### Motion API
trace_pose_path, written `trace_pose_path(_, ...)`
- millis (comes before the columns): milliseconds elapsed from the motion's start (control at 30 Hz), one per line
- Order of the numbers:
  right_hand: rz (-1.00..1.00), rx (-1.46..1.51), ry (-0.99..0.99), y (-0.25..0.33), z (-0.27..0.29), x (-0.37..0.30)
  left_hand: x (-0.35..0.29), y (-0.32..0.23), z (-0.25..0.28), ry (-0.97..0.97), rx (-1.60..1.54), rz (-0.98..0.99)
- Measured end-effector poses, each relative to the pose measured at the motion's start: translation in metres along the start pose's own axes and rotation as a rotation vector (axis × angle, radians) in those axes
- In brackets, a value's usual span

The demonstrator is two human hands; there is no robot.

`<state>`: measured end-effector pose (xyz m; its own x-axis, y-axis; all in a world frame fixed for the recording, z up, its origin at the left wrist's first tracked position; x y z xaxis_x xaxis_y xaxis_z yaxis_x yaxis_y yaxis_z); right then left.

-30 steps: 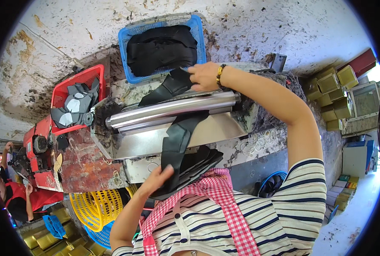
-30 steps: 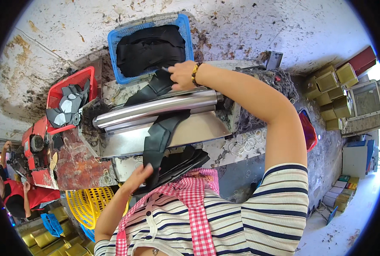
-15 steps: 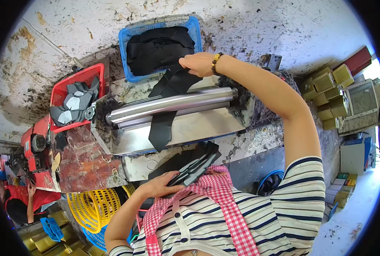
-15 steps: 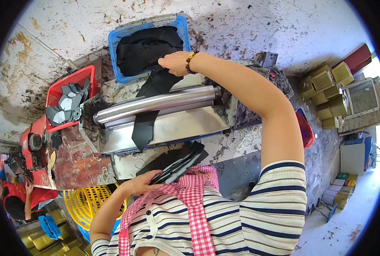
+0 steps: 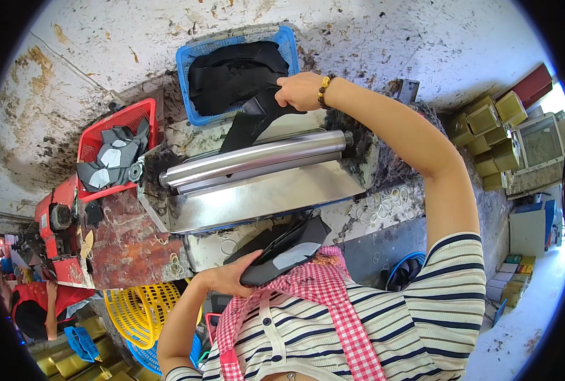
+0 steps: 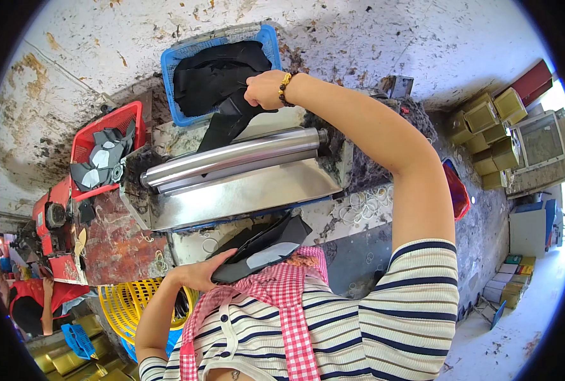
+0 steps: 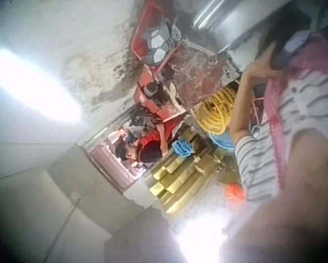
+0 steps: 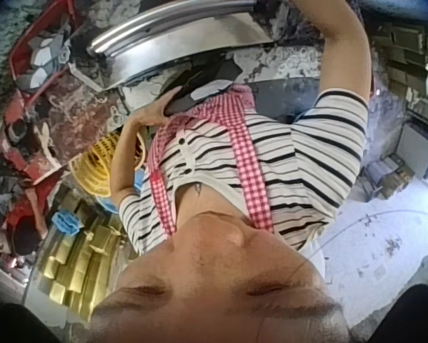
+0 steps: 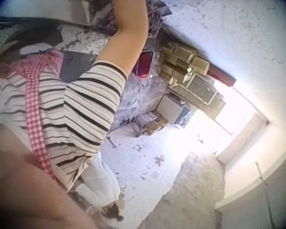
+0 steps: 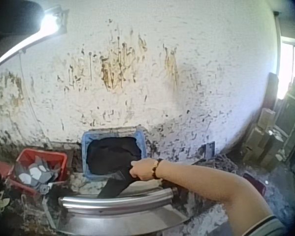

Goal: Feeding shoe upper components through a roller machine to apply adhesive or laminate them.

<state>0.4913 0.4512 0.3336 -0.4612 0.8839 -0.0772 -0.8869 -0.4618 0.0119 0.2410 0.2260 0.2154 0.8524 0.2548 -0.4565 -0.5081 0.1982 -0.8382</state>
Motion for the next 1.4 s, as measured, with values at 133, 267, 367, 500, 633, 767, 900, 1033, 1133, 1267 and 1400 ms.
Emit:
trace_pose_path(133, 0.002, -0.002, 0.033, 0.003, -0.002, -0.005, 0.002, -0.019, 0.003, -0.001, -0.021, -0.039)
trace_pose_path(267, -0.014, -0.002, 0.055, 0.004, 0.000, -0.007, 0.002, 0.048, 0.027, -0.483, -0.161, 0.269)
trace_pose_path(367, 0.027, -0.009, 0.022, 0.006, 0.002, -0.005, -0.001, 0.109, 0.020, -0.474, -0.404, 0.475)
trace_pose_path(500, -0.004, -0.009, 0.043, 0.007, 0.002, 0.000, 0.005, 0.099, 0.019, -0.564, -0.296, 0.272)
trace_pose_path(633, -0.001, -0.008, 0.039, 0.002, 0.002, -0.003, -0.013, -0.028, 0.022, -0.530, 0.358, -0.332)
trace_pose_path(767, 0.002, -0.022, 0.027, 0.004, 0.006, 0.001, -0.025, -0.019, 0.045, -0.694, -0.186, -0.059)
trace_pose_path(900, 0.022, -0.006, -0.006, 0.004, -0.002, 0.000, -0.026, 0.010, 0.033, -0.874, -0.996, 0.112)
trace_pose_path(1033, 0.060, -0.057, -0.111, 0.004, -0.005, -0.005, -0.031, 0.016, 0.013, -0.896, -1.215, 0.286)
trace_pose_path(1133, 0.148, -0.129, -0.172, 0.008, -0.007, -0.013, -0.033, 0.011, 0.007, -0.888, -1.339, 0.354)
trace_pose_path(1267, 0.190, -0.157, -0.177, 0.006, -0.022, -0.021, -0.020, 0.010, 0.015, -0.814, -1.476, 0.304)
trace_pose_path(1400, 0.138, -0.037, 0.014, 0.005, -0.054, -0.018, -0.008, -0.009, 0.030, -0.820, -1.453, 0.172)
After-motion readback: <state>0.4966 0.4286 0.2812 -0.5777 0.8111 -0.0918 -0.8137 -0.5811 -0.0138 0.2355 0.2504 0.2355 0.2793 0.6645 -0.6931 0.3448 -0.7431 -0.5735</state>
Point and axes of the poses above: each hand's wrist, its own x-axis towards the middle knuckle, its own z-axis out of the back of the hand, y = z × x, the point moved 9 cm from there along x, towards the middle knuckle, and after that the axes turned 8 degrees about -y, right-handed, at the moved point
